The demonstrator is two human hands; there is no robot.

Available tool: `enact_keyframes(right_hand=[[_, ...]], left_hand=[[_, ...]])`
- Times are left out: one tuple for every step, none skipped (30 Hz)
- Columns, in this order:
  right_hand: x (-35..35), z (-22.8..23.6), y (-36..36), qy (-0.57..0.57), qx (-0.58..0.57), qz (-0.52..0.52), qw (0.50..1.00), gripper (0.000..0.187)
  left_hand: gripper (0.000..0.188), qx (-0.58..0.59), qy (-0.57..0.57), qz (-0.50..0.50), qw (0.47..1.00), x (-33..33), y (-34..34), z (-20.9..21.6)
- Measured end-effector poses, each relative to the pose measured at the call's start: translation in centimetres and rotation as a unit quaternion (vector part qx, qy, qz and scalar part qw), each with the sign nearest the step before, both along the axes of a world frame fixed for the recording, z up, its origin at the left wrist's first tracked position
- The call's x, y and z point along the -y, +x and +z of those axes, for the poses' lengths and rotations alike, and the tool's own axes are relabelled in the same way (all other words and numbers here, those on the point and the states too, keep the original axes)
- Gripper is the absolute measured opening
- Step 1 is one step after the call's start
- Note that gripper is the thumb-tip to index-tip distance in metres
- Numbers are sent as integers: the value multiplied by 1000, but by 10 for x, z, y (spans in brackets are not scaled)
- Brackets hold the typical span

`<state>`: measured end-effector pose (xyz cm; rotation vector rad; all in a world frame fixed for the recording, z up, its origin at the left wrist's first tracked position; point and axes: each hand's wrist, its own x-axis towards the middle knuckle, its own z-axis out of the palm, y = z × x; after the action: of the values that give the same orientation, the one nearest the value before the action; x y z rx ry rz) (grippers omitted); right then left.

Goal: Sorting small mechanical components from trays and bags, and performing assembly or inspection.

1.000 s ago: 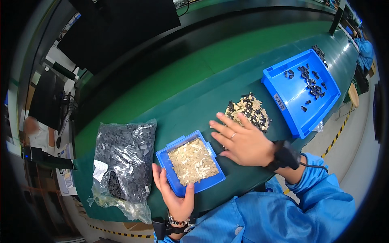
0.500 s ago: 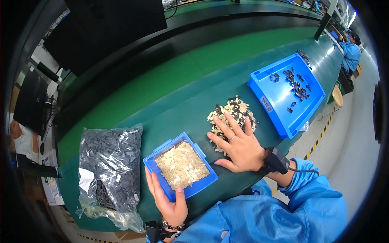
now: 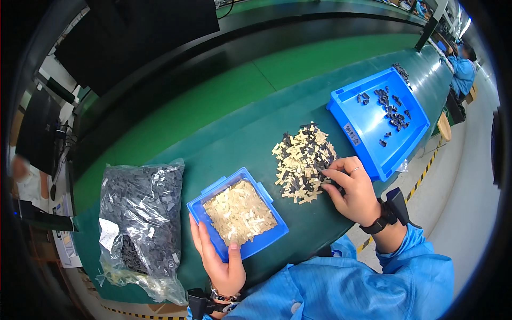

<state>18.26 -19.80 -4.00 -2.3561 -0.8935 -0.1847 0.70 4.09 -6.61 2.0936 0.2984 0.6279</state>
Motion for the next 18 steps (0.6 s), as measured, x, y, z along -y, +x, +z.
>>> enact_keyframes(right_hand=[[-1, -4, 2, 4, 4, -12, 1000, 26], [-4, -6, 4, 8, 8, -24, 1000, 23], [-11, -6, 6, 27, 7, -35, 999, 18], [-15, -7, 9, 28, 6, -34, 999, 18], [-19, -8, 13, 25, 6, -21, 999, 17], [-23, -9, 17, 22, 5, -8, 1000, 17], [-26, -7, 20, 4, -1, 3, 1000, 16], [-27, -7, 22, 6, -2, 5, 1000, 16], [-27, -8, 24, -10, -1, 15, 1000, 15], [-27, -9, 25, -25, 0, 24, 999, 14], [-25, -11, 27, -23, -1, 25, 999, 12], [-24, -10, 27, -23, -1, 26, 999, 12], [-24, -10, 28, 4, -24, 25, 999, 12], [-24, -9, 28, 30, -46, 22, 998, 12], [-23, -8, 28, 67, -50, 18, 996, 9], [-22, -7, 28, 66, -51, 19, 996, 9], [-20, -6, 29, 133, -123, 9, 983, 7], [-17, -4, 31, 198, -193, -4, 961, 6]], left_hand=[[67, 1, -7, -2, 1000, 1, 1, 0], [67, 1, -8, -2, 1000, 1, 2, 2], [66, -4, 4, -10, 1000, 2, 3, 3], [66, -8, 16, -18, 1000, 2, 4, 5], [66, -9, 17, -17, 1000, 2, 5, 6], [66, -19, 23, -16, 999, 3, 6, 7], [66, -29, 30, -16, 999, 3, 6, 8], [66, -30, 32, -14, 999, 4, 7, 8], [66, -31, 31, -13, 999, 4, 7, 8], [66, -31, 30, -13, 999, 5, 8, 8], [66, -31, 30, -11, 999, 5, 8, 8], [66, -29, 29, -13, 999, 5, 8, 7], [66, -27, 27, -15, 999, 5, 9, 7], [66, -27, 27, -14, 999, 5, 9, 8], [66, -28, 27, -15, 999, 6, 10, 9], [66, -29, 27, -16, 999, 7, 11, 9], [66, -30, 26, -16, 999, 8, 12, 8], [66, -26, 28, -25, 999, 8, 13, 8]])
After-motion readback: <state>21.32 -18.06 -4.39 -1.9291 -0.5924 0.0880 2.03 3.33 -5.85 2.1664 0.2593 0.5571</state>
